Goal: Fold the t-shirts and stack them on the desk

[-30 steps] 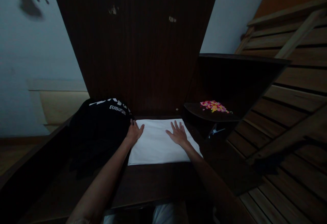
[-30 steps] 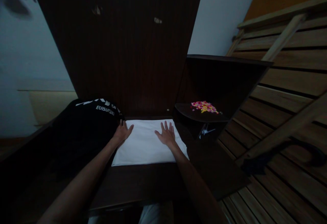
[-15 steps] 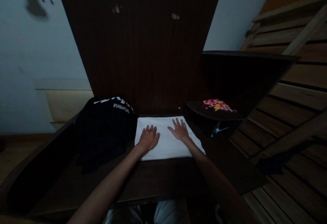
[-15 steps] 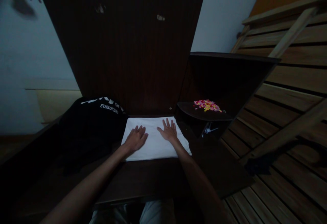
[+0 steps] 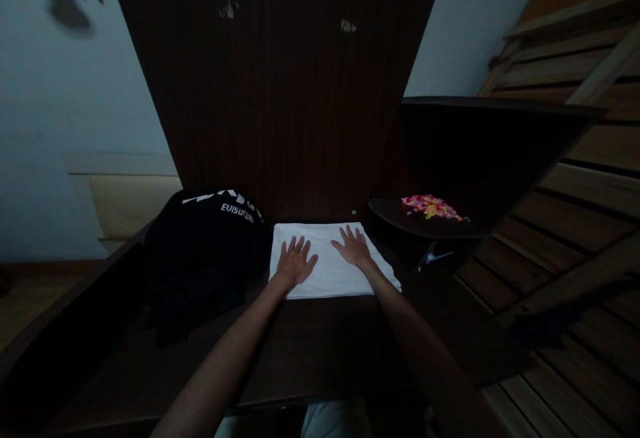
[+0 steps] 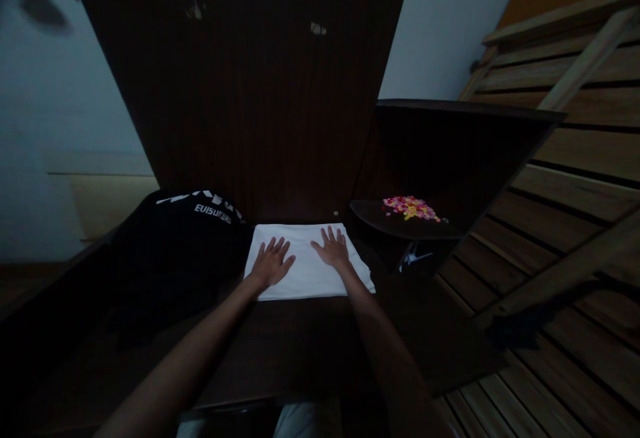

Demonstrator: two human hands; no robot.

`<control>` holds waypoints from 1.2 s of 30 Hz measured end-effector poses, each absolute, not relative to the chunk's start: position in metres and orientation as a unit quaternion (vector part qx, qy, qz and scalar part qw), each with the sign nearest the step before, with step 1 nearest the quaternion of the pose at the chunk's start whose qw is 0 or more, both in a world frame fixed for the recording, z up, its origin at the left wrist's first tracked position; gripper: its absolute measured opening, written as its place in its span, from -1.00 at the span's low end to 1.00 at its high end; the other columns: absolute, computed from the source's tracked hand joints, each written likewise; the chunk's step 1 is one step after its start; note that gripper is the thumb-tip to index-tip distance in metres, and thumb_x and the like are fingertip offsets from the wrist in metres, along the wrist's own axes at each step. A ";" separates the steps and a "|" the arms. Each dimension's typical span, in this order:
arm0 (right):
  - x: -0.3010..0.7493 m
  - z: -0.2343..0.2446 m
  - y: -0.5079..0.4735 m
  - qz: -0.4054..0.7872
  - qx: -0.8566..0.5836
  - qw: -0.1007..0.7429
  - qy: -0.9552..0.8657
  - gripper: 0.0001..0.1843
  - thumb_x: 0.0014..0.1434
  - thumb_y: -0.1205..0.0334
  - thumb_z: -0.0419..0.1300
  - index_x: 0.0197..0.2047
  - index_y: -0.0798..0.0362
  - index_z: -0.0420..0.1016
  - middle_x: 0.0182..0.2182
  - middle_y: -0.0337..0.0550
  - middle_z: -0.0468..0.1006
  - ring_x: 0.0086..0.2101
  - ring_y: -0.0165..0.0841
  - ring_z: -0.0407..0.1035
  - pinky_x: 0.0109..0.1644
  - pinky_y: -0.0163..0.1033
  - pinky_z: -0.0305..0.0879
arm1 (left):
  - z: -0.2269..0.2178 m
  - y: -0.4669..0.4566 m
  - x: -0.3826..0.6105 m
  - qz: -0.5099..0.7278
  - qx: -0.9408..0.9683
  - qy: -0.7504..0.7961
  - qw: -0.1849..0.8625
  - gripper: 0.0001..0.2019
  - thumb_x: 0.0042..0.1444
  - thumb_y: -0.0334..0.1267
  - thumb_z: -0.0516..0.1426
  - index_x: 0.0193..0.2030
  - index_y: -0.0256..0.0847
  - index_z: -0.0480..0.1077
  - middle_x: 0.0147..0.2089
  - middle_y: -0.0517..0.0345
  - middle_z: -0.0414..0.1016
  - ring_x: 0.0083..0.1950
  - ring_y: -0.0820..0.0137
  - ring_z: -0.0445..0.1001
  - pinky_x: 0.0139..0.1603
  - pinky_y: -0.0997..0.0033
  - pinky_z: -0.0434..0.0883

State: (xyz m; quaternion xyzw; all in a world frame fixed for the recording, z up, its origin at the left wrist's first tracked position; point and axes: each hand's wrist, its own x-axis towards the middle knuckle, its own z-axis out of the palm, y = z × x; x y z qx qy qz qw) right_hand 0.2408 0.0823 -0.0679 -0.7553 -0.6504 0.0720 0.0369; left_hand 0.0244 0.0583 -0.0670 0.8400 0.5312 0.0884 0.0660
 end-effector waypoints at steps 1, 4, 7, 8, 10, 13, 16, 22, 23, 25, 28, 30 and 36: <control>0.241 -0.068 0.085 0.072 -0.755 0.039 -0.651 -0.15 0.32 -0.30 -0.26 0.50 0.01 -0.21 0.48 -0.14 -0.30 0.42 -0.09 -0.44 0.43 -0.03 -0.46 | -0.067 0.060 0.025 0.088 0.839 0.533 0.066 -0.33 0.34 0.10 -0.27 0.45 -0.25 0.05 0.51 -0.07 -0.04 0.52 0.03 -0.18 0.45 -0.12 -0.14; 0.240 -0.068 0.091 0.072 -0.754 0.049 -0.651 -0.17 0.33 -0.27 -0.26 0.50 0.01 -0.17 0.48 -0.12 -0.27 0.42 -0.08 -0.41 0.43 -0.03 -0.42 | -0.068 0.067 0.025 0.089 0.837 0.537 0.060 -0.34 0.34 0.10 -0.25 0.45 -0.22 0.06 0.50 -0.06 -0.02 0.52 0.04 -0.16 0.44 -0.13 -0.12; 0.238 -0.067 0.095 0.058 -0.753 0.063 -0.652 -0.20 0.34 -0.24 -0.24 0.49 0.04 -0.11 0.47 -0.08 -0.21 0.42 -0.07 -0.35 0.42 0.00 -0.39 | -0.070 0.071 0.024 0.089 0.836 0.539 0.055 -0.33 0.34 0.10 -0.26 0.45 -0.22 0.05 0.50 -0.06 -0.01 0.52 0.05 -0.16 0.44 -0.12 -0.12; 0.237 -0.067 0.095 0.049 -0.752 0.069 -0.653 -0.22 0.35 -0.21 -0.22 0.48 0.06 -0.07 0.47 -0.06 -0.17 0.42 -0.07 -0.32 0.42 0.00 -0.38 | -0.071 0.072 0.024 0.088 0.836 0.539 0.055 -0.33 0.34 0.10 -0.26 0.45 -0.22 0.05 0.50 -0.06 -0.01 0.52 0.05 -0.16 0.44 -0.11 -0.13; 0.234 -0.066 0.092 0.025 -0.749 0.084 -0.657 -0.27 0.36 -0.12 -0.18 0.45 0.12 0.04 0.44 0.00 -0.05 0.41 -0.07 -0.25 0.42 -0.01 -0.35 | -0.072 0.073 0.025 0.087 0.836 0.539 0.057 -0.33 0.34 0.10 -0.26 0.45 -0.23 0.05 0.50 -0.07 0.00 0.52 0.05 -0.16 0.44 -0.11 -0.14; 0.232 -0.068 0.084 0.009 -0.744 0.095 -0.661 -0.36 0.38 0.05 -0.19 0.40 0.21 0.14 0.40 0.08 0.08 0.39 -0.11 -0.14 0.41 -0.05 -0.28 | -0.072 0.073 0.025 0.094 0.837 0.536 0.050 -0.34 0.34 0.09 -0.24 0.44 -0.24 0.08 0.49 -0.09 0.02 0.51 0.04 -0.12 0.43 -0.12 -0.11; 0.234 -0.073 0.070 0.032 -0.744 0.088 -0.661 -0.34 0.39 0.04 -0.22 0.43 0.21 0.07 0.42 0.07 0.01 0.40 -0.12 -0.15 0.41 -0.06 -0.25 | -0.071 0.069 0.027 0.111 0.834 0.540 0.027 -0.38 0.34 0.05 -0.21 0.39 -0.27 0.17 0.45 -0.12 0.12 0.49 0.04 -0.03 0.42 -0.08 -0.04; 0.247 -0.080 0.045 0.061 -0.740 0.054 -0.667 -0.23 0.37 -0.17 -0.30 0.48 0.09 -0.10 0.46 -0.02 -0.16 0.42 -0.14 -0.32 0.44 -0.01 -0.42 | -0.070 0.061 0.027 0.116 0.819 0.562 0.008 -0.39 0.34 0.03 -0.20 0.36 -0.32 0.22 0.43 -0.15 0.16 0.47 0.04 0.04 0.41 -0.04 0.01; 0.249 -0.080 0.043 0.063 -0.739 0.049 -0.669 -0.23 0.37 -0.19 -0.30 0.48 0.08 -0.11 0.46 -0.03 -0.17 0.42 -0.14 -0.33 0.44 -0.02 -0.43 | -0.070 0.061 0.026 0.108 0.823 0.557 0.017 -0.36 0.35 0.04 -0.21 0.39 -0.33 0.17 0.45 -0.16 0.12 0.48 0.04 -0.01 0.42 -0.04 -0.02; 0.250 -0.079 0.041 0.064 -0.737 0.042 -0.671 -0.22 0.36 -0.20 -0.30 0.49 0.08 -0.13 0.46 -0.04 -0.18 0.42 -0.15 -0.33 0.44 -0.03 -0.44 | -0.071 0.061 0.023 0.094 0.834 0.542 0.037 -0.31 0.34 0.10 -0.24 0.43 -0.34 0.09 0.48 -0.15 0.03 0.51 0.04 -0.11 0.44 -0.05 -0.08; 0.250 -0.078 0.043 0.062 -0.737 0.035 -0.672 -0.21 0.36 -0.20 -0.32 0.49 0.07 -0.14 0.47 -0.05 -0.20 0.42 -0.15 -0.34 0.44 -0.03 -0.44 | -0.071 0.062 0.019 0.079 0.843 0.528 0.065 -0.24 0.31 0.18 -0.26 0.46 -0.33 0.01 0.51 -0.12 -0.06 0.53 0.05 -0.21 0.46 -0.06 -0.16; 0.250 -0.077 0.044 0.063 -0.736 0.032 -0.673 -0.22 0.36 -0.21 -0.33 0.49 0.05 -0.15 0.47 -0.06 -0.21 0.42 -0.16 -0.35 0.44 -0.03 -0.45 | -0.070 0.063 0.018 0.072 0.842 0.529 0.074 -0.23 0.30 0.19 -0.27 0.47 -0.32 -0.02 0.52 -0.10 -0.10 0.53 0.05 -0.25 0.46 -0.06 -0.18; 0.250 -0.075 0.046 0.064 -0.740 0.026 -0.669 -0.22 0.36 -0.21 -0.32 0.49 0.05 -0.15 0.47 -0.09 -0.21 0.42 -0.17 -0.34 0.44 -0.04 -0.45 | -0.066 0.067 0.019 0.057 0.841 0.532 0.080 -0.21 0.30 0.20 -0.29 0.48 -0.33 -0.05 0.53 -0.08 -0.17 0.53 0.06 -0.29 0.47 -0.05 -0.21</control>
